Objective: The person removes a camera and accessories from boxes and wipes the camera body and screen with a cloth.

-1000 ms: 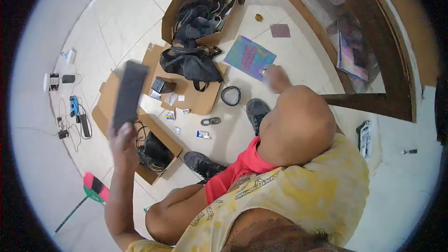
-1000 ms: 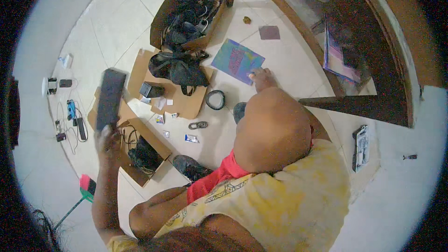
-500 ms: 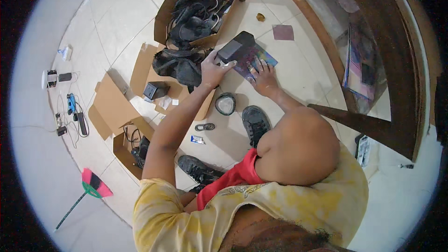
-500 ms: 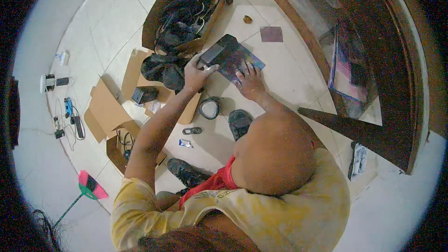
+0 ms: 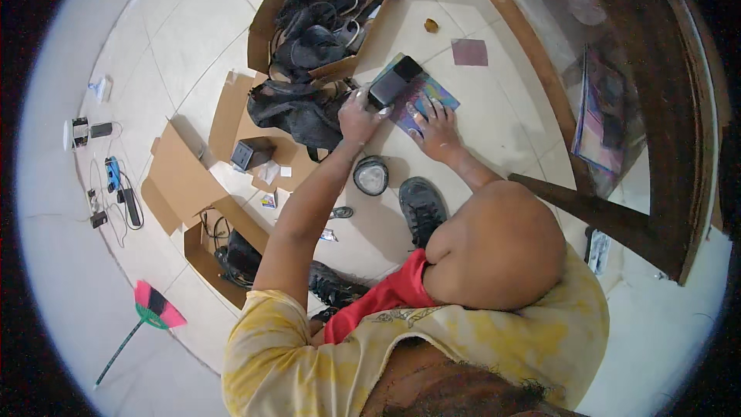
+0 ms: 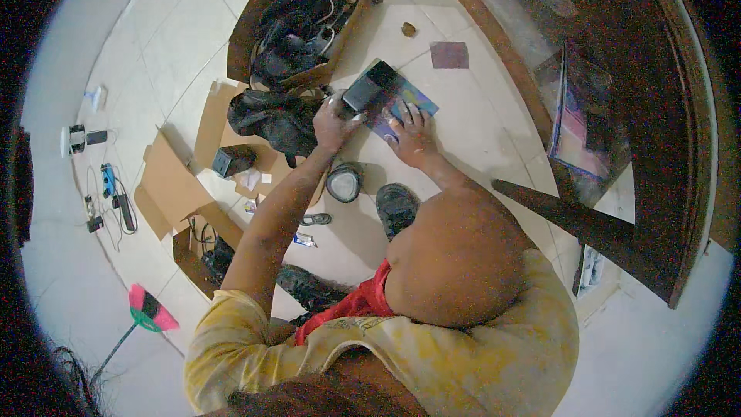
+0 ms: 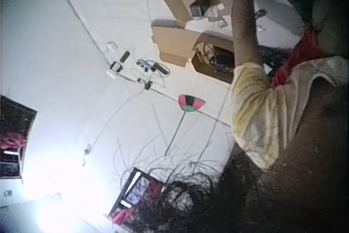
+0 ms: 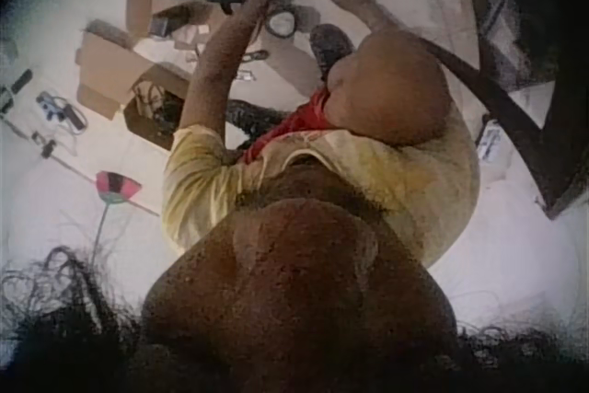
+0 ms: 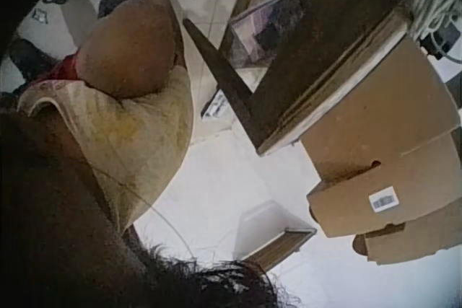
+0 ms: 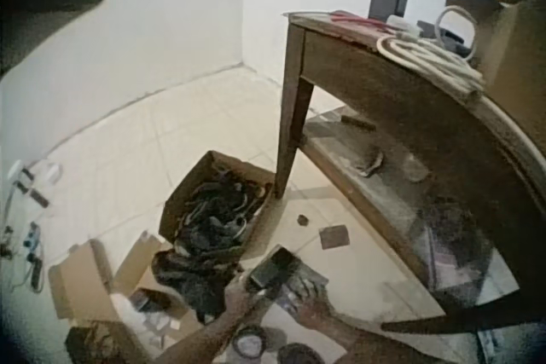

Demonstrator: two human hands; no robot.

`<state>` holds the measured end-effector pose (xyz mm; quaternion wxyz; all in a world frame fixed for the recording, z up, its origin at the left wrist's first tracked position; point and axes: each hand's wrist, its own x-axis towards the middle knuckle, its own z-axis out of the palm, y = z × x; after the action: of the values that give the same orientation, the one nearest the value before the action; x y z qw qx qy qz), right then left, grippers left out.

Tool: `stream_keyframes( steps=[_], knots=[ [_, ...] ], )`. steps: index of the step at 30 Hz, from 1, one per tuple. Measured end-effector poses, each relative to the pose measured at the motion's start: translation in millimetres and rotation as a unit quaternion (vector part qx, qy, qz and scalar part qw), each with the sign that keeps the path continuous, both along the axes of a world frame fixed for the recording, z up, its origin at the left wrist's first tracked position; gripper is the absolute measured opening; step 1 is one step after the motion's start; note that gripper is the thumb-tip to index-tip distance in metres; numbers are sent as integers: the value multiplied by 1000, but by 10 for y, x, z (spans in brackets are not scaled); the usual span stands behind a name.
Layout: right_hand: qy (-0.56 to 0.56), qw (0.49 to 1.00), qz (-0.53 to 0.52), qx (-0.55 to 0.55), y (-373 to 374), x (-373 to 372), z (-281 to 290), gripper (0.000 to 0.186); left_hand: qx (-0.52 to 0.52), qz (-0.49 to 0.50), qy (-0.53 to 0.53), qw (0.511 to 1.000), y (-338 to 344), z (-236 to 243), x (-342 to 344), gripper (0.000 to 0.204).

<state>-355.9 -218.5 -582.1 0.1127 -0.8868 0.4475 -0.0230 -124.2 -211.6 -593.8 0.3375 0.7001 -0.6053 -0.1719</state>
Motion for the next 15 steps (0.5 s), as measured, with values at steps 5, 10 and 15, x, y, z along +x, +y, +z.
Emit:
stream_keyframes(
  steps=[5, 10, 15],
  knots=[
    [16, 1000, -1, -7, 20, -1, -77, 58, -3, -3, -2, 1000, -19, -20, -28, 75],
    [37, 999, 2, 6, 15, -3, -55, 58, 56, -8, -71, 996, 14, -20, -36, 76],
    [16, 1000, 2, 10, 4, 5, -3, 58, 58, 4, -52, 997, 6, 72, -18, 77]
  ],
)
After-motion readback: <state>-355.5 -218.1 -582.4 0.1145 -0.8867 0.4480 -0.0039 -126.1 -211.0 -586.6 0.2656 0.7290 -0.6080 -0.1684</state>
